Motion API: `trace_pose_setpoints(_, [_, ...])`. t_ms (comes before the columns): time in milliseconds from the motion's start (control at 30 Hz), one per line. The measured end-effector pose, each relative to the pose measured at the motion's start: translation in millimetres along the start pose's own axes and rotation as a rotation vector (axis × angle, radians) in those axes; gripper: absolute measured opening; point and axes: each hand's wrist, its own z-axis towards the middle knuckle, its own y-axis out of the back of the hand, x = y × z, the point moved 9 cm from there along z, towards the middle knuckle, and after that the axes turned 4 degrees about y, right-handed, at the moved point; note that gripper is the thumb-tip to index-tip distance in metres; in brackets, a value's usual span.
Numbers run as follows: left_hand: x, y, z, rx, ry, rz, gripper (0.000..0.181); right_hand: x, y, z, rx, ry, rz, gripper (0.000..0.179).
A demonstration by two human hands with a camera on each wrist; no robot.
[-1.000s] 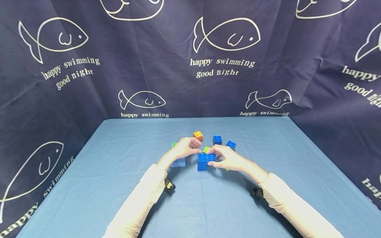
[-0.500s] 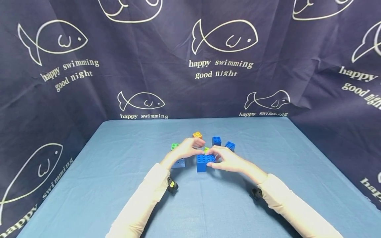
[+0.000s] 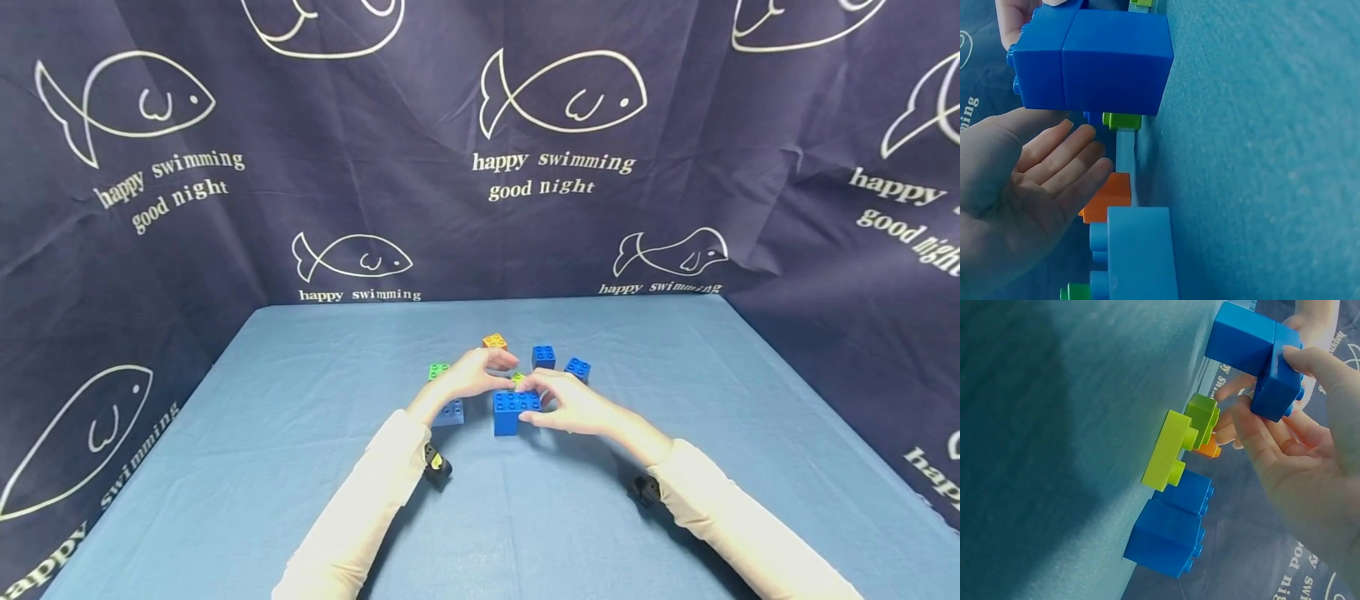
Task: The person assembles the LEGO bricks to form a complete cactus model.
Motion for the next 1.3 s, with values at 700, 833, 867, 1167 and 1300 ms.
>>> trace_pose_setpoints(700, [9.4,-7.9,8.7,0.039,0.001,0.048,0.037,0,1,0.6,0.003,-0.016,-0.004,0.033])
trace_pose_setpoints(833, [10.3,-10.5,9.7,0.055,0.007,0.076,0.036,-1,1,0.4,0.006,-0.016,-0.006,0.033])
trace_pose_setpoints(867, [10.8,-10.6,9.9,0.056,0.011,0.082,0.036,-1,1,0.5,0.006,-0.018,-0.005,0.033])
trace_pose_setpoints(1167, [15.7,-7.7,9.1,0.033,0.033,0.097,0.035,0,0,0.4,0.002,-0.021,-0.003,0.034])
trace_pose_setpoints(1300, [17.8,-6.7,8.6,0.021,0.043,0.1,0.035,0,0,0.6,-0.002,-0.02,0.0,0.033])
